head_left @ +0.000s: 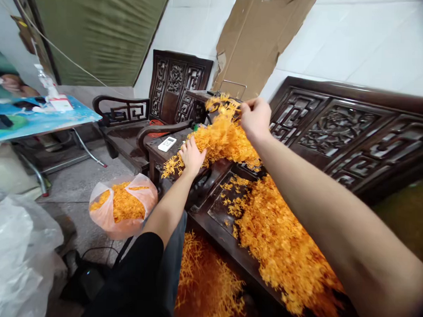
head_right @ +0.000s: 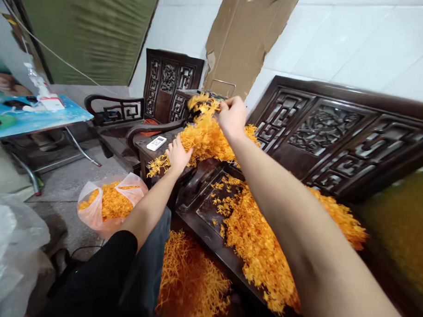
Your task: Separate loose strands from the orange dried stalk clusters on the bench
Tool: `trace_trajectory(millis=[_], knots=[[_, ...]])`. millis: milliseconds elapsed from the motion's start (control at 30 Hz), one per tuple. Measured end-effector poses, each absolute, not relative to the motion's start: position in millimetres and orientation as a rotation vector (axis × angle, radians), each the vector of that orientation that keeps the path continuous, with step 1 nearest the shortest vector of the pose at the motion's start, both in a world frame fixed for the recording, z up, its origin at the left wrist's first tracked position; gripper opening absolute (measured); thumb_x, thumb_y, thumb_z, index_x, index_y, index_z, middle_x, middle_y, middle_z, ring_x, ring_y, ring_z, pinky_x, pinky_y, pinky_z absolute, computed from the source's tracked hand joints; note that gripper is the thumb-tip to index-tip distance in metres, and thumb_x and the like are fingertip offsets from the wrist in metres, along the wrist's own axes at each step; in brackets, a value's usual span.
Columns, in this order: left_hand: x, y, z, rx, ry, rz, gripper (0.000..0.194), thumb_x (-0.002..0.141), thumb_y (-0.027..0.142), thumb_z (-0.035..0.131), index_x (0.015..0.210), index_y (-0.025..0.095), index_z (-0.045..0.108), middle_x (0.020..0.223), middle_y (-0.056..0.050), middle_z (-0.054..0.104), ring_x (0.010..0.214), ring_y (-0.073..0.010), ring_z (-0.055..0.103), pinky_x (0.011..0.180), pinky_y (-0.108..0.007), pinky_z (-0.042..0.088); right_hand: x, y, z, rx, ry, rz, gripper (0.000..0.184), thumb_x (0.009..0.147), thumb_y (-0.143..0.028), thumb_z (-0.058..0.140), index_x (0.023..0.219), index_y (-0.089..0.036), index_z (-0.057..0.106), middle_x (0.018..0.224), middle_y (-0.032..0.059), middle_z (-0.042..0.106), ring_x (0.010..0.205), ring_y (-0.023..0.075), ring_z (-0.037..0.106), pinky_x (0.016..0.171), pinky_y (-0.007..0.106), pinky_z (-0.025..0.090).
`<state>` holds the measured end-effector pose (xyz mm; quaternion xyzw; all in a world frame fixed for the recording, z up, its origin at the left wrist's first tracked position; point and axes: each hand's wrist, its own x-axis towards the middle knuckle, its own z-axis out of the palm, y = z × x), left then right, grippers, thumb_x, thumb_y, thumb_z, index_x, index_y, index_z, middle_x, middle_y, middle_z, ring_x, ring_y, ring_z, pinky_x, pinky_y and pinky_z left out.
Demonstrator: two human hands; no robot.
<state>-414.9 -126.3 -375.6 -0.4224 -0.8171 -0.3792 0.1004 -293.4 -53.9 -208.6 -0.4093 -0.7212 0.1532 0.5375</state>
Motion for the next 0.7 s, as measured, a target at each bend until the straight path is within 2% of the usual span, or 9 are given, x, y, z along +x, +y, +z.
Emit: trace_trajectory(millis=[67, 167, 233, 300, 367, 433, 533, 600, 700], knots=[[-420, -124, -378, -1.236, -2.452, -1.076, 0.068, 0.098, 0.048, 0.058, 0.157, 0.017, 0.041, 0.149, -0.018, 0.058, 0.133, -0.0347, 0.053, 0.11, -0.05, 0.045, -296, -40, -190, -0.97, -1.611, 0.542, 0.012, 0.096, -0.017, 0.055, 0.086, -0.022, 0.051, 0.081, 0.0028, 0.058, 0.078, 0.019, 0.061, 0.081, 0.045, 0.057], [-423, -121, -380, -1.239, -2.487, -1.004, 0.063, 0.1, 0.044, 0.056, 0.155, 0.016, 0.043, 0.15, -0.019, 0.055, 0.132, -0.0342, 0.053, 0.109, -0.049, 0.046, -300, -33, -150, -0.86, -1.43, 0.685, 0.013, 0.1, -0.019, 0.051, 0.09, -0.025, 0.047, 0.079, -0.0012, 0.054, 0.068, 0.0141, 0.055, 0.068, 0.038, 0.059], [-423, -120, -380, -1.23, -2.5, -0.984, 0.062, 0.1, 0.043, 0.056, 0.154, 0.015, 0.043, 0.15, -0.02, 0.055, 0.132, -0.0343, 0.053, 0.109, -0.049, 0.046, -297, -36, -116, -0.785, -1.309, 0.678, 0.017, 0.102, -0.019, 0.051, 0.09, -0.027, 0.044, 0.078, -0.0028, 0.055, 0.065, 0.0127, 0.053, 0.058, 0.03, 0.055], [-423, -120, -380, -1.225, -2.489, -0.988, 0.064, 0.099, 0.043, 0.058, 0.154, 0.015, 0.043, 0.151, -0.019, 0.054, 0.133, -0.0339, 0.052, 0.109, -0.049, 0.046, -287, -43, -82, -0.757, -1.238, 0.646, 0.018, 0.104, -0.018, 0.048, 0.09, -0.027, 0.042, 0.077, -0.0049, 0.055, 0.062, 0.0107, 0.051, 0.049, 0.023, 0.047], [-423, -121, -378, -1.227, -2.48, -0.996, 0.065, 0.098, 0.042, 0.06, 0.154, 0.015, 0.042, 0.152, -0.019, 0.053, 0.133, -0.0334, 0.052, 0.109, -0.048, 0.046, -268, -50, -54, -0.74, -1.171, 0.601, 0.02, 0.106, -0.017, 0.043, 0.088, -0.025, 0.04, 0.075, -0.0063, 0.054, 0.059, 0.0084, 0.049, 0.049, 0.02, 0.043], [-423, -124, -376, -1.239, -2.477, -0.993, 0.065, 0.097, 0.042, 0.062, 0.154, 0.015, 0.043, 0.153, -0.018, 0.053, 0.134, -0.0331, 0.052, 0.11, -0.048, 0.046, -239, -55, -35, -0.706, -1.092, 0.55, 0.023, 0.107, -0.017, 0.038, 0.085, -0.025, 0.039, 0.075, -0.0065, 0.055, 0.06, 0.0071, 0.051, 0.054, 0.021, 0.044], [-423, -131, -370, -1.292, -2.45, -0.958, 0.068, 0.096, 0.042, 0.064, 0.154, 0.014, 0.042, 0.154, -0.02, 0.052, 0.135, -0.0336, 0.051, 0.111, -0.048, 0.045, -179, -58, -35, -0.693, -0.976, 0.45, 0.026, 0.105, -0.021, 0.032, 0.081, -0.025, 0.042, 0.078, -0.004, 0.063, 0.074, 0.0088, 0.065, 0.062, 0.027, 0.044], [-423, -138, -367, -1.355, -2.406, -0.909, 0.073, 0.095, 0.044, 0.068, 0.155, 0.012, 0.041, 0.154, -0.021, 0.052, 0.136, -0.0345, 0.051, 0.112, -0.049, 0.045, -134, -63, -57, -0.699, -1.026, 0.391, 0.022, 0.104, -0.028, 0.037, 0.086, -0.028, 0.05, 0.088, -0.0025, 0.069, 0.088, 0.0139, 0.07, 0.064, 0.03, 0.045], [-425, -152, -359, -1.452, -2.334, -0.813, 0.078, 0.091, 0.047, 0.072, 0.154, 0.009, 0.044, 0.154, -0.022, 0.054, 0.135, -0.0365, 0.052, 0.114, -0.053, 0.043, -75, -78, -119, -0.678, -1.088, 0.395, 0.014, 0.1, -0.04, 0.054, 0.088, -0.031, 0.052, 0.094, 0.0008, 0.071, 0.082, 0.0182, 0.069, 0.059, 0.034, 0.047]])
